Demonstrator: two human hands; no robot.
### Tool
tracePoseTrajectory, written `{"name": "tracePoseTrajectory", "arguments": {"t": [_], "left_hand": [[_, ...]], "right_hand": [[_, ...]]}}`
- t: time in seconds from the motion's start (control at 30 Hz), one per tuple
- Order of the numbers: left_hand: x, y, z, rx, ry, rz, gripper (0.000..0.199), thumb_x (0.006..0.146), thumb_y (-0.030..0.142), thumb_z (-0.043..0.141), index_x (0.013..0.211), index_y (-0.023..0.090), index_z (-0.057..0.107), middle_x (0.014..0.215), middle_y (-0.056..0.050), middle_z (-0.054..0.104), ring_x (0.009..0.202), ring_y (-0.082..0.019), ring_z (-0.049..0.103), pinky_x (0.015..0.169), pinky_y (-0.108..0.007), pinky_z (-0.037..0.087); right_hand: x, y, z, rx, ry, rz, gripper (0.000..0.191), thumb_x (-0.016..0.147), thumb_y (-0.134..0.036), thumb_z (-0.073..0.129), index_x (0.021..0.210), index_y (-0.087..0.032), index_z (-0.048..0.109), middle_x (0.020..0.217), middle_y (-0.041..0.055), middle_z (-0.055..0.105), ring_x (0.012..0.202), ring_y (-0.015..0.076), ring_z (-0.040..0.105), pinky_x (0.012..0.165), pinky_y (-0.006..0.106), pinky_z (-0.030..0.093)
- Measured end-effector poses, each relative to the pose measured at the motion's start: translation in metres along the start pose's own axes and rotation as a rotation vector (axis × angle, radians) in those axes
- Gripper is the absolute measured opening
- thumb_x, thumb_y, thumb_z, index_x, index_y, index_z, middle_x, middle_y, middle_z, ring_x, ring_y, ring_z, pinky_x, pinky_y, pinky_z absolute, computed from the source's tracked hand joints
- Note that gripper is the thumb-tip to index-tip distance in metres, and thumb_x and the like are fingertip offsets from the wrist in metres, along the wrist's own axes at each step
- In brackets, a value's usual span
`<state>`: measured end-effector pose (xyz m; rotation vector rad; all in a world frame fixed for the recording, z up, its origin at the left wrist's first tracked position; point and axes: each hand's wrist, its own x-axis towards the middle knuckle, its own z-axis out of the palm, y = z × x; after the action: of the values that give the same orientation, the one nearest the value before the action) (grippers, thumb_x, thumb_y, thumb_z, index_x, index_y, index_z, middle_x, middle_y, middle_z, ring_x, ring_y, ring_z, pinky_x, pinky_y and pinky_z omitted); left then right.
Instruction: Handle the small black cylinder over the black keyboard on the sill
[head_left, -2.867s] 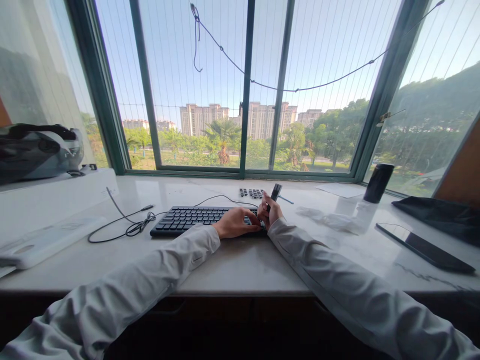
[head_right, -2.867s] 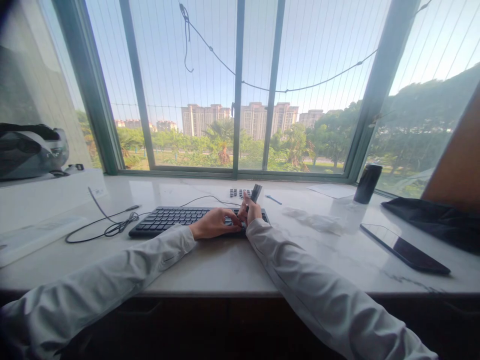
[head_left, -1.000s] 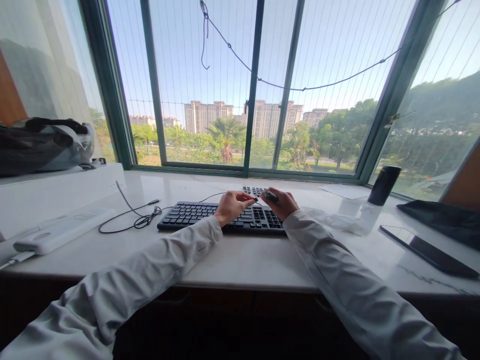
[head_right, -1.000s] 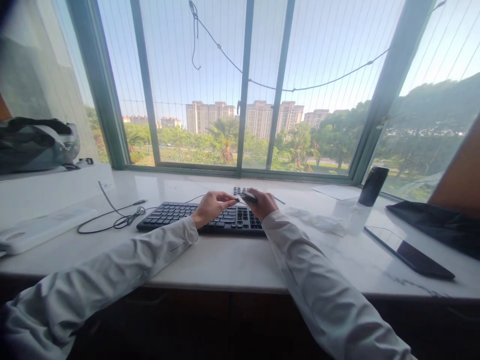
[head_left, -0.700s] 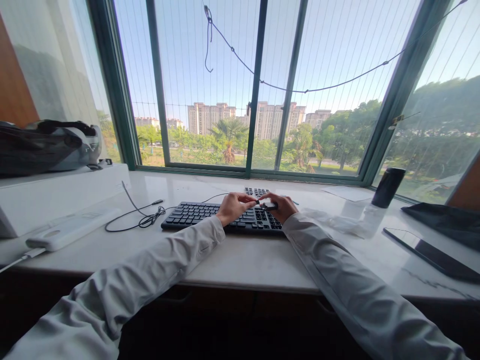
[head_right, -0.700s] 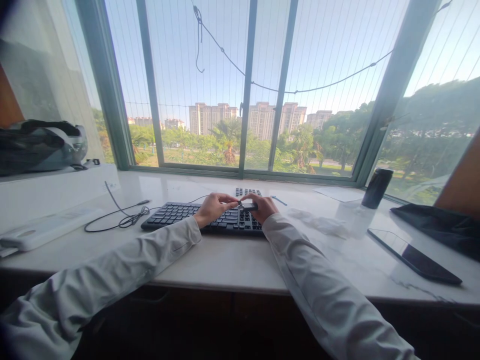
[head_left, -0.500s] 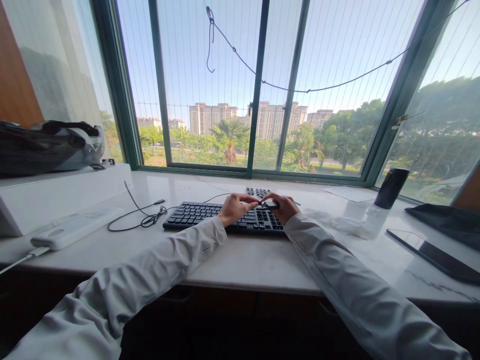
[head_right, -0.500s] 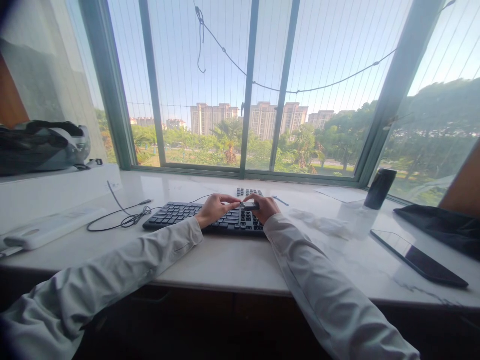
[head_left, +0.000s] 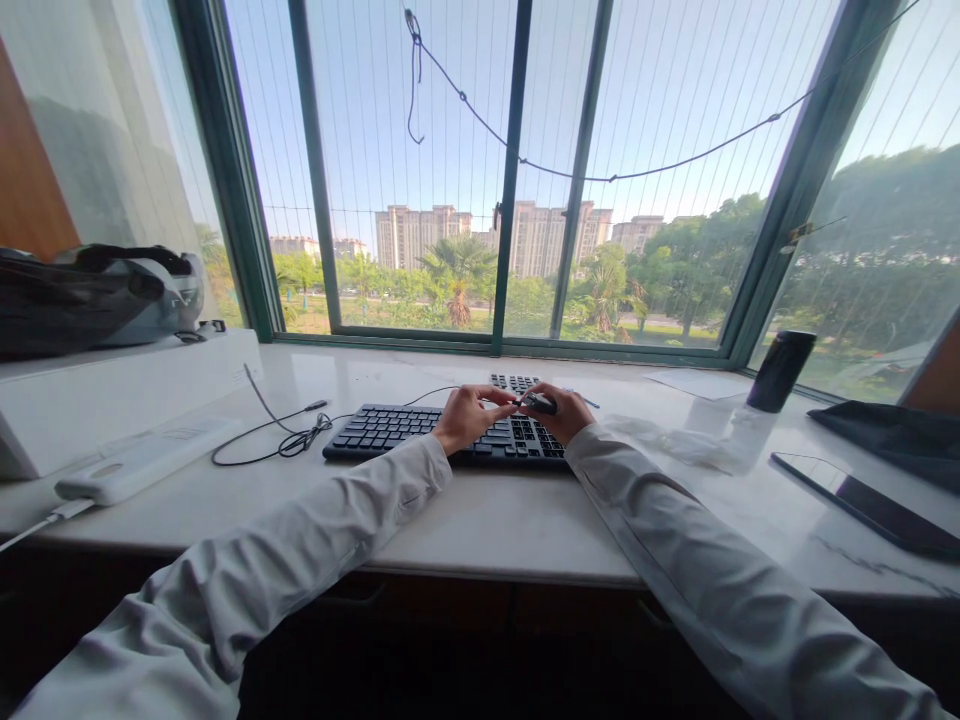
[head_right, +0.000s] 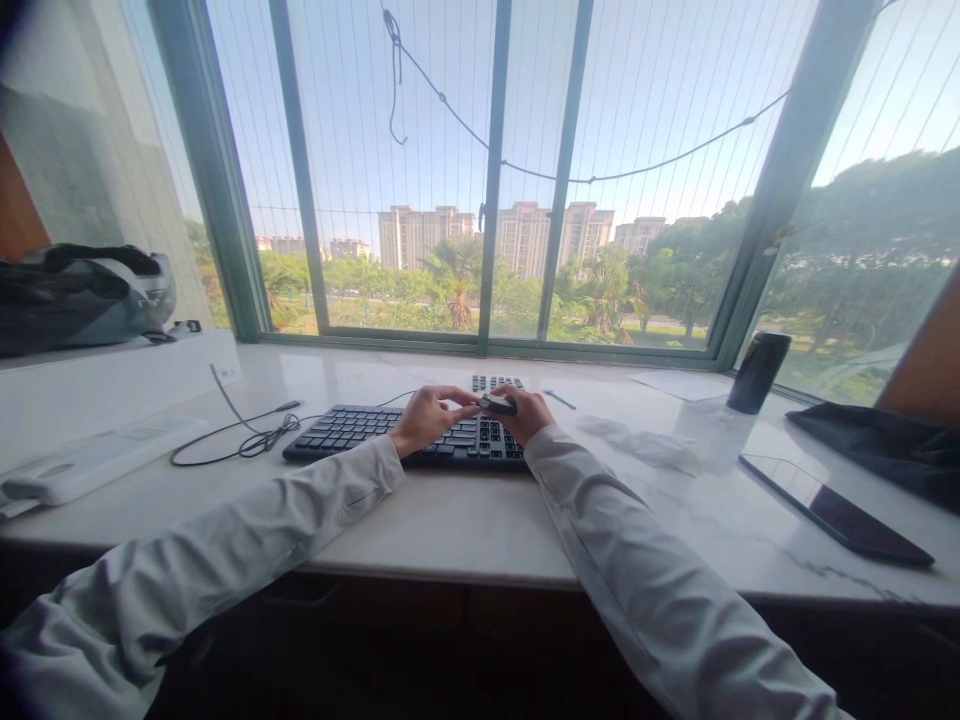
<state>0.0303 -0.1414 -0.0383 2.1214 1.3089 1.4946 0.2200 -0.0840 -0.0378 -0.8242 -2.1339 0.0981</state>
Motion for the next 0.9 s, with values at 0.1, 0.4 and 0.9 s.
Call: {"name": "tracePoseTrajectory", "arguments": {"t": [0.1, 0.4, 0.9], "left_hand": [[0.0004, 0.0005, -0.0003, 0.009, -0.004, -0.006, 0.034, 0.075, 0.045, 0.062, 0.095, 0.02, 0.072, 0.09, -0.005, 0.072, 0.084, -0.019, 0.064, 0.069, -0.026, 0.047], [-0.001, 0.0022, -0.0007, 0.07, -0.007, 0.017, 0.036, 0.078, 0.047, 0.058, 0.099, 0.02, 0.07, 0.091, -0.005, 0.071, 0.08, -0.016, 0.063, 0.069, -0.025, 0.047], [-0.0039, 0.0, -0.005, 0.276, -0.01, 0.128, 0.032, 0.079, 0.047, 0.058, 0.091, 0.022, 0.073, 0.088, -0.003, 0.072, 0.057, -0.011, 0.056, 0.06, -0.023, 0.043]], "right_hand": [[0.0008, 0.0031, 0.0004, 0.011, -0.011, -0.015, 0.031, 0.072, -0.046, 0.065, 0.092, -0.021, 0.066, 0.066, -0.0008, 0.066, 0.063, 0.0149, 0.059, 0.061, 0.023, 0.041], [0.0008, 0.0058, 0.0033, 0.065, -0.009, -0.005, 0.031, 0.07, -0.046, 0.066, 0.089, -0.021, 0.067, 0.075, 0.0006, 0.069, 0.066, 0.0152, 0.06, 0.064, 0.024, 0.042], [0.0009, 0.0017, 0.0023, 0.041, -0.022, 0.003, 0.03, 0.073, -0.047, 0.064, 0.087, -0.02, 0.068, 0.074, 0.0009, 0.068, 0.066, 0.0145, 0.058, 0.063, 0.023, 0.04]]}}
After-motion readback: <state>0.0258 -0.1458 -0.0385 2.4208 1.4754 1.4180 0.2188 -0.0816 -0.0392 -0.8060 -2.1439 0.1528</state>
